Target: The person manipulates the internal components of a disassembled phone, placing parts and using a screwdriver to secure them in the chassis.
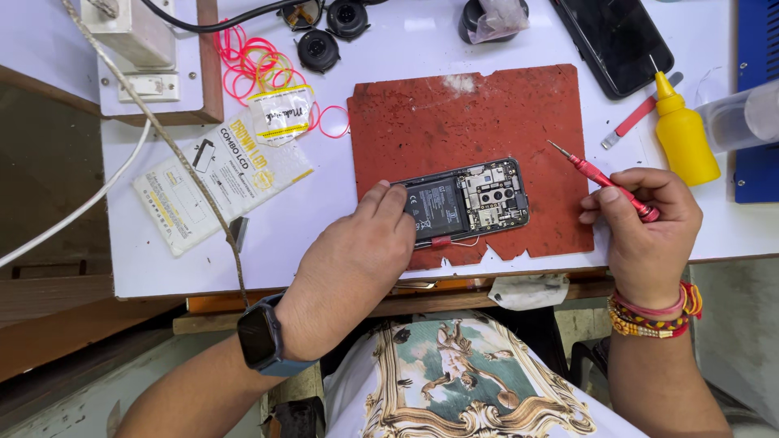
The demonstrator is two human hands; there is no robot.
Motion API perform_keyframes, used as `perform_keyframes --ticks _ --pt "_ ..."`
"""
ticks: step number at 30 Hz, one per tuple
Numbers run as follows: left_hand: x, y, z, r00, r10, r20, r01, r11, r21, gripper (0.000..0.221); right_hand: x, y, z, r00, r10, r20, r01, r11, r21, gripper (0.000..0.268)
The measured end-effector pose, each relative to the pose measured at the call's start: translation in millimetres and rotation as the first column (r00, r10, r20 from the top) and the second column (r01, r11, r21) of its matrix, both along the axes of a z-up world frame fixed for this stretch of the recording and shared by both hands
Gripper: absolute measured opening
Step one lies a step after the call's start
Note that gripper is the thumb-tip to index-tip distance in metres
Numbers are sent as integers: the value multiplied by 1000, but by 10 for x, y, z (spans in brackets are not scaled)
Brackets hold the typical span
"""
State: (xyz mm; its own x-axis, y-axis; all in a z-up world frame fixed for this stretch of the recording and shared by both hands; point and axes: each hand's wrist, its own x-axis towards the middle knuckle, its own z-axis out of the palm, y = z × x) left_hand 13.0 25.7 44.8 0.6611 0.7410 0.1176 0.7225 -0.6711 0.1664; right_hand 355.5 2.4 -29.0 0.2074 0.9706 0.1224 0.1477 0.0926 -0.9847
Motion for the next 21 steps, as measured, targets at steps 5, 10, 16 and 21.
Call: perform_keyframes --ticks 5,10,16,21 --pt "37 24 48 996 -43 -83 49 997 67 23 -62 -10 -18 994 -11 104 11 1000 2 10" --pt "104 79 82 985 -45 -169 53 997 47 25 -79 -17 -29 993 -17 120 15 1000 16 9" --pt "124 144 117 977 -61 -206 53 998 -44 23 -85 -19 -25 990 -13 139 10 1000 24 10" --pt "55 210 110 994 -70 -83 59 990 -127 18 -83 -18 -24 989 -18 147 15 1000 20 10"
